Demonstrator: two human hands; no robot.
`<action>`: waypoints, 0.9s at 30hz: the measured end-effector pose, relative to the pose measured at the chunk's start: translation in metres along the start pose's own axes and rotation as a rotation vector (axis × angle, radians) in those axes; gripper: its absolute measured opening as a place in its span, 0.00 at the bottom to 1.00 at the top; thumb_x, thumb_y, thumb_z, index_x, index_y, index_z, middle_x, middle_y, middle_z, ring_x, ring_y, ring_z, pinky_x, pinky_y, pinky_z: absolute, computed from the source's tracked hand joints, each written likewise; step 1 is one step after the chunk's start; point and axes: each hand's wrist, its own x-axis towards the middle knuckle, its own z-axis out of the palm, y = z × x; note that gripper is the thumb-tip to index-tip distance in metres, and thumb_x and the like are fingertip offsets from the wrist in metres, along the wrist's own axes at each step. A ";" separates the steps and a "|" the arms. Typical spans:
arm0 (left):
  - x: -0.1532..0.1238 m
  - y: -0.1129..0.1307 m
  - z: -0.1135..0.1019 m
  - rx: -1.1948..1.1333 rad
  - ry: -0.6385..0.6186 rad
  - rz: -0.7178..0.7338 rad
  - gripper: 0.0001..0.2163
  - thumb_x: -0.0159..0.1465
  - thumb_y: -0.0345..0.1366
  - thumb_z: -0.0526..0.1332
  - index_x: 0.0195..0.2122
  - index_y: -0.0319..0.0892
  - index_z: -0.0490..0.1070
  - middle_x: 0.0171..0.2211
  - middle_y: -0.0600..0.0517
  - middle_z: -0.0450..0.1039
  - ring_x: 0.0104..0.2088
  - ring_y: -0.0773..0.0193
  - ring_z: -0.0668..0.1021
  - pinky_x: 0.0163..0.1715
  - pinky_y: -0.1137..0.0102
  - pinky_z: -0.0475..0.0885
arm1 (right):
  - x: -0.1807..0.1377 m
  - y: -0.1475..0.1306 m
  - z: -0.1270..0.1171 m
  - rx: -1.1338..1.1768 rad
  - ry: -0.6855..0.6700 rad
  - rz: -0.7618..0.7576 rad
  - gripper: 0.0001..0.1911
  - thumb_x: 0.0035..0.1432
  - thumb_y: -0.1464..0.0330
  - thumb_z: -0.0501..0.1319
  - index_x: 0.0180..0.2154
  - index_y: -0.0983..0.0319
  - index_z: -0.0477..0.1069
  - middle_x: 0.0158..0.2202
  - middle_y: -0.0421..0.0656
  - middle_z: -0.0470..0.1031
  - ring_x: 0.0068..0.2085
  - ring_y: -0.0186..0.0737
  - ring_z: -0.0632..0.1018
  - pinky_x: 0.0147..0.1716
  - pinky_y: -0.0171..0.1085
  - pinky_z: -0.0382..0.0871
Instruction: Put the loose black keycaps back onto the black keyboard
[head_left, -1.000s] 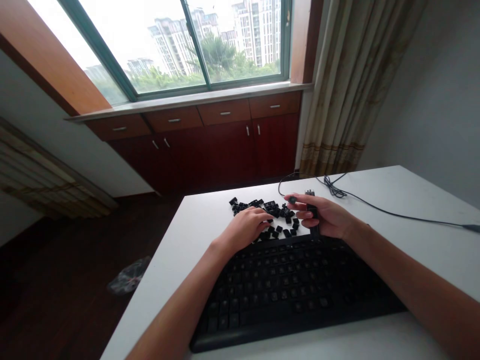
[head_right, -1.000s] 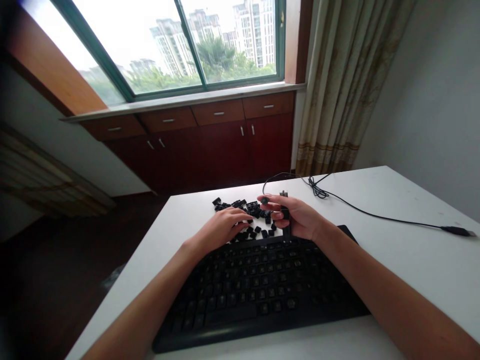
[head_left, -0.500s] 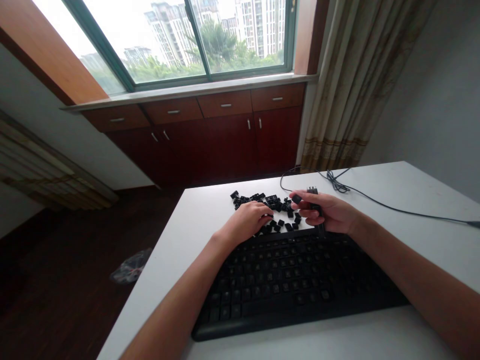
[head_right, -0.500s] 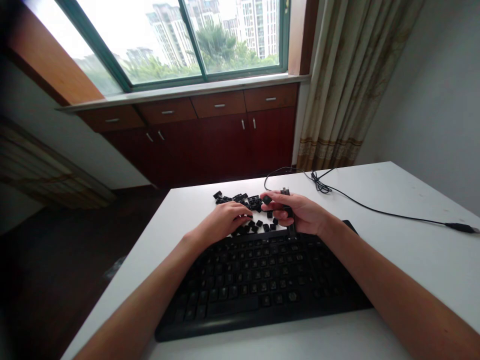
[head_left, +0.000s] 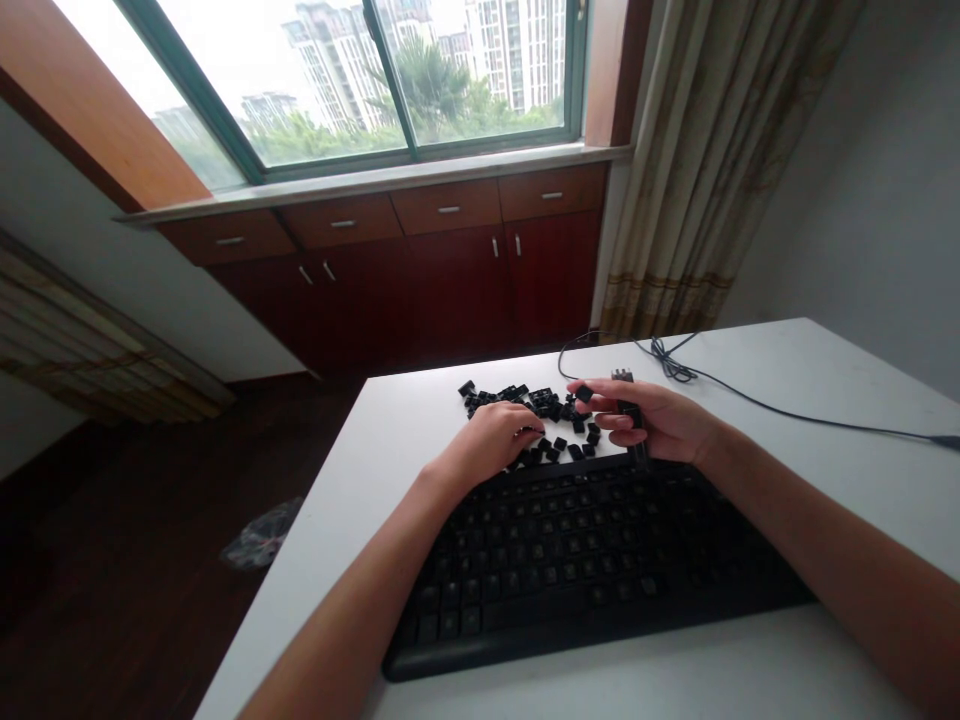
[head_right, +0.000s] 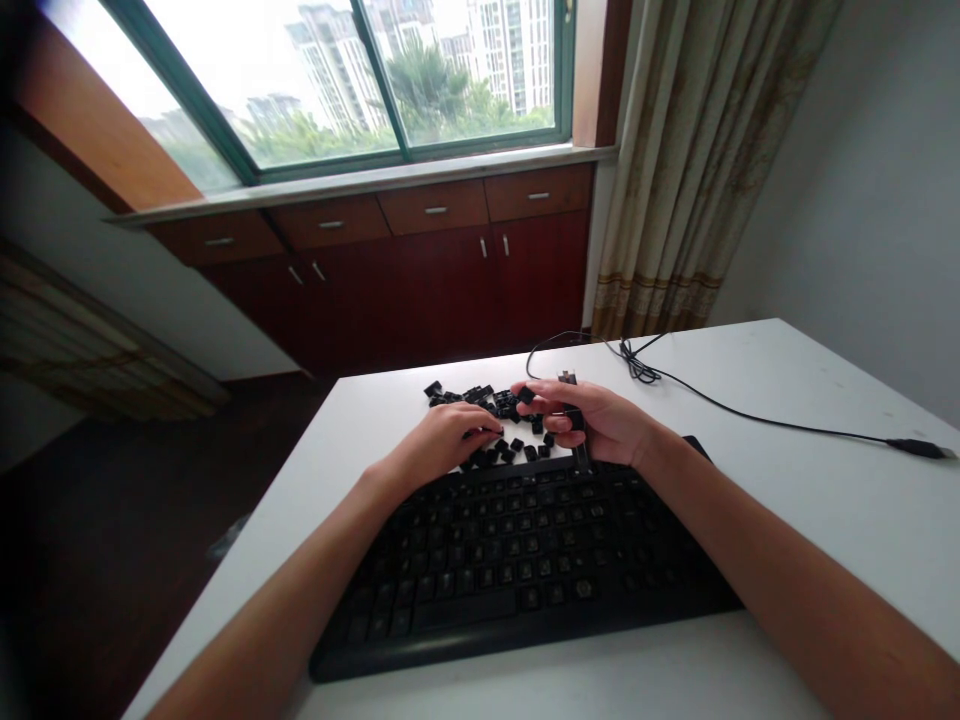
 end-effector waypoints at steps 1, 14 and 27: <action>0.000 0.000 0.000 0.001 0.000 -0.001 0.09 0.68 0.30 0.59 0.42 0.44 0.79 0.41 0.50 0.81 0.42 0.60 0.81 0.46 0.68 0.73 | 0.000 0.000 0.000 -0.003 -0.002 0.000 0.12 0.62 0.67 0.64 0.47 0.63 0.76 0.39 0.45 0.76 0.21 0.24 0.63 0.12 0.22 0.58; -0.001 0.001 0.000 0.004 -0.003 0.024 0.11 0.69 0.31 0.57 0.46 0.43 0.79 0.44 0.48 0.80 0.43 0.60 0.80 0.47 0.68 0.73 | -0.011 -0.003 0.012 -0.207 0.045 -0.061 0.17 0.58 0.68 0.68 0.49 0.64 0.77 0.41 0.48 0.80 0.21 0.23 0.64 0.13 0.23 0.57; 0.001 -0.004 0.006 0.019 0.015 0.033 0.11 0.67 0.30 0.57 0.44 0.43 0.79 0.43 0.48 0.81 0.44 0.57 0.80 0.47 0.65 0.73 | -0.099 0.064 0.030 -1.375 0.351 -0.662 0.06 0.60 0.65 0.67 0.38 0.60 0.74 0.38 0.43 0.79 0.39 0.39 0.79 0.41 0.38 0.74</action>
